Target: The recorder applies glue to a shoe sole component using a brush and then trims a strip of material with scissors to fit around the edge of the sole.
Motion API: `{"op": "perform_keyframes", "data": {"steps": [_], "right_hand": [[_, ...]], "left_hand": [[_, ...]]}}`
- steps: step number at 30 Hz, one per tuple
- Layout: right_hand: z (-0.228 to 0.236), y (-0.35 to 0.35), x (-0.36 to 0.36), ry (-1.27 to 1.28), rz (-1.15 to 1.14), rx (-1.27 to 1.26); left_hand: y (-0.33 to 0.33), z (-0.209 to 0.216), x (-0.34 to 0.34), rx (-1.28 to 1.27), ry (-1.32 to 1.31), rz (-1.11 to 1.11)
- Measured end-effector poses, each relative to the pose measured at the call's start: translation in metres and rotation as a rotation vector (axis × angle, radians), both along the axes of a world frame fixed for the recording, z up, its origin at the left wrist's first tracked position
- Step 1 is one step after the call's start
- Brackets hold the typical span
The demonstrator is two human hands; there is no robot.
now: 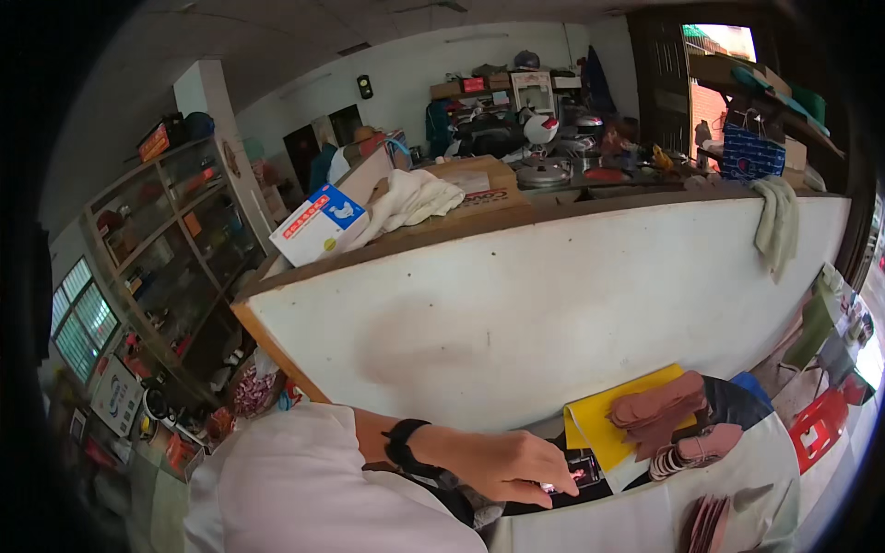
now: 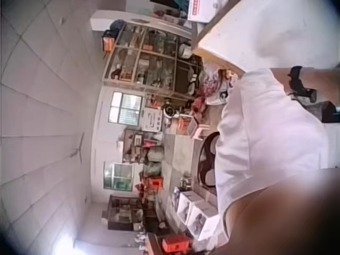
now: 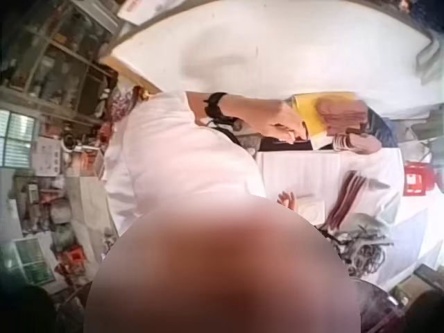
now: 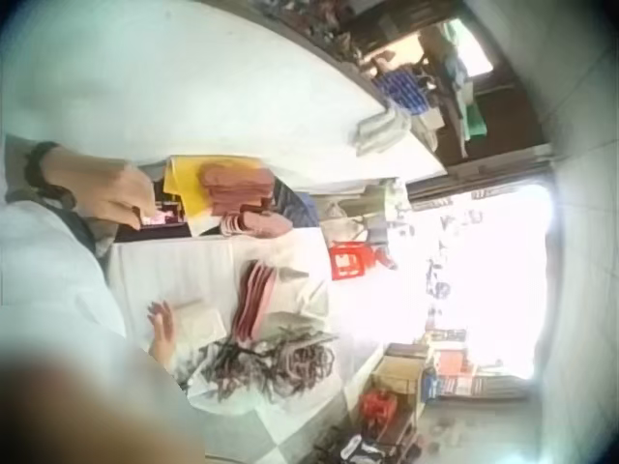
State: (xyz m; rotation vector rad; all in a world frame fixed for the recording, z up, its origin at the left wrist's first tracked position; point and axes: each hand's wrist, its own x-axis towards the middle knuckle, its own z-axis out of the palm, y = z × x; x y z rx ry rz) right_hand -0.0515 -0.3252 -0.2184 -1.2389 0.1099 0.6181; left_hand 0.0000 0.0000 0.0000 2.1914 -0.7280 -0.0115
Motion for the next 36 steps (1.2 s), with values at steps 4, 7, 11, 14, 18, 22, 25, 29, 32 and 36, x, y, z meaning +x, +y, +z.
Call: {"op": "perform_keyframes", "data": {"steps": [4, 7, 11, 14, 18, 22, 25, 29, 32, 36], "right_hand": [[0.038, -0.026, -0.013, -0.197, 0.183, 0.016], [0.061, -0.064, -0.009, -0.306, 0.289, 0.025], [0.081, -0.096, -0.004, -0.343, 0.088, 0.278], [0.084, -0.115, -0.003, -0.412, 0.126, 0.398], [0.093, -0.128, 0.0, -0.445, 0.49, 0.227], [0.086, -0.142, -0.023, -0.469, 0.605, 0.087], [0.116, -0.148, -0.022, -0.692, 0.623, 0.014], [0.116, -0.17, 0.004, -0.77, 0.59, -0.165], [0.126, -0.19, 0.002, -0.803, 0.445, -0.102], [0.125, -0.208, -0.015, -0.561, 0.332, -0.213]], "left_hand": [[-0.055, 0.041, -0.031, -0.183, -0.292, -0.104], [-0.106, 0.049, -0.043, -0.257, -0.463, -0.147], [-0.153, 0.067, -0.071, -0.266, -0.63, -0.13], [-0.179, 0.087, -0.094, -0.281, -0.822, -0.061], [-0.198, 0.097, -0.116, -0.229, -0.895, 0.04], [-0.203, 0.118, -0.131, -0.186, -0.837, 0.025], [-0.217, 0.114, -0.127, -0.215, -0.938, 0.13], [-0.256, 0.081, -0.1, -0.475, -1.148, 0.177], [-0.272, 0.069, -0.088, -0.65, -0.984, 0.087], [-0.281, 0.052, -0.112, -0.752, -0.805, 0.036]]}}
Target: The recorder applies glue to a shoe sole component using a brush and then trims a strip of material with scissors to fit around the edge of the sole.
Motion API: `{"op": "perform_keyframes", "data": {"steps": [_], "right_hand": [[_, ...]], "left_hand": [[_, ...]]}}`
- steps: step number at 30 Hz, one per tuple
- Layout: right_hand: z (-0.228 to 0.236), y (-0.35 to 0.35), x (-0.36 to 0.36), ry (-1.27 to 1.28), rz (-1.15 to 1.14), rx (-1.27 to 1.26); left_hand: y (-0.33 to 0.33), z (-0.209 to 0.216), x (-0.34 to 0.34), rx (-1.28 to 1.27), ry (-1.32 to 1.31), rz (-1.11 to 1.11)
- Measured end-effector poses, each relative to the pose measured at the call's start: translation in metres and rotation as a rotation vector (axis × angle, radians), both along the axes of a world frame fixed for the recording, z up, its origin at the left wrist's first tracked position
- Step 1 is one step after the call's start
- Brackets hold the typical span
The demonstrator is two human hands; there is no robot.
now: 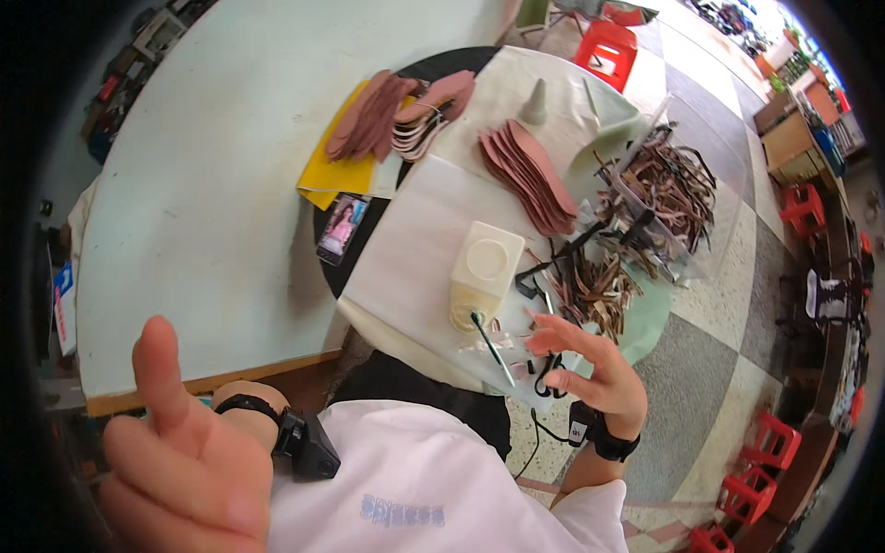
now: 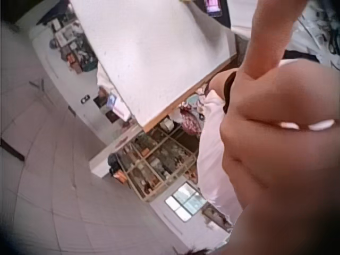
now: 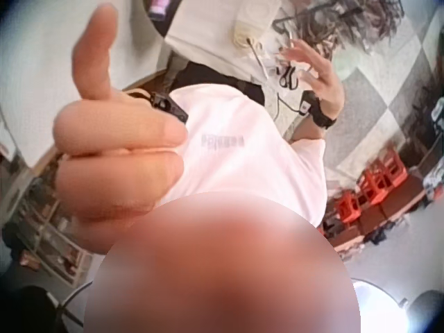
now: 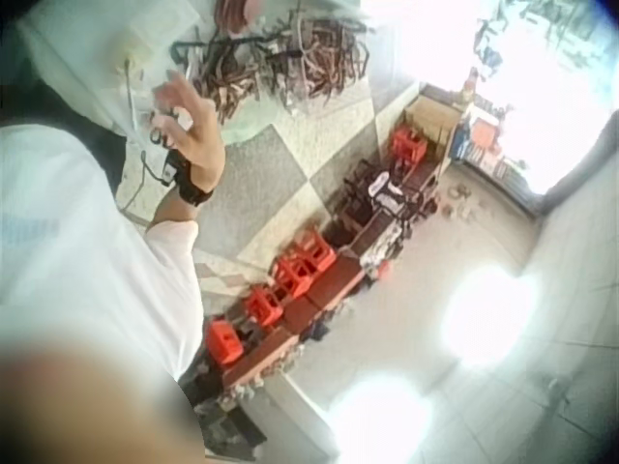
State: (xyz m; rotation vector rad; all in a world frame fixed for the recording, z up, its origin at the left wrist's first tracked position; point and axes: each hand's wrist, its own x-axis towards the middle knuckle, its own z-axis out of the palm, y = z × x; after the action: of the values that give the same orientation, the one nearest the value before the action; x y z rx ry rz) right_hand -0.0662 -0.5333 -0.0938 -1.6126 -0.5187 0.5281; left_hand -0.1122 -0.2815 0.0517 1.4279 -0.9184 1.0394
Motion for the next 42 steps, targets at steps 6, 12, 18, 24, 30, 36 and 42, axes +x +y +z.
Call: {"op": "perform_keyframes", "data": {"steps": [6, 12, 18, 24, 30, 36, 42], "right_hand": [[-0.044, 0.002, 0.015, 0.187, -0.2, -0.128], [-0.073, 0.019, 0.058, 0.335, -0.284, -0.111], [-0.057, 0.045, 0.088, 0.213, -0.364, -0.112], [0.03, 0.094, 0.107, -0.182, -0.406, -0.141], [-0.033, 0.062, 0.177, -0.164, -0.459, -0.391], [-0.188, -0.025, 0.227, -0.056, -0.494, -0.769], [-0.223, -0.014, 0.234, -0.27, -0.581, -0.878]], "left_hand": [[0.041, -0.024, 0.07, -0.032, 0.216, -0.05], [0.069, -0.043, 0.063, -0.017, 0.43, -0.063], [0.119, -0.056, 0.082, 0.004, 0.606, -0.121], [0.126, -0.066, 0.068, 0.053, 0.736, -0.177], [0.135, -0.101, 0.067, 0.105, 0.798, -0.23], [0.136, -0.153, 0.06, 0.136, 0.841, -0.232], [0.125, -0.232, 0.102, 0.317, 1.117, -0.214]]}}
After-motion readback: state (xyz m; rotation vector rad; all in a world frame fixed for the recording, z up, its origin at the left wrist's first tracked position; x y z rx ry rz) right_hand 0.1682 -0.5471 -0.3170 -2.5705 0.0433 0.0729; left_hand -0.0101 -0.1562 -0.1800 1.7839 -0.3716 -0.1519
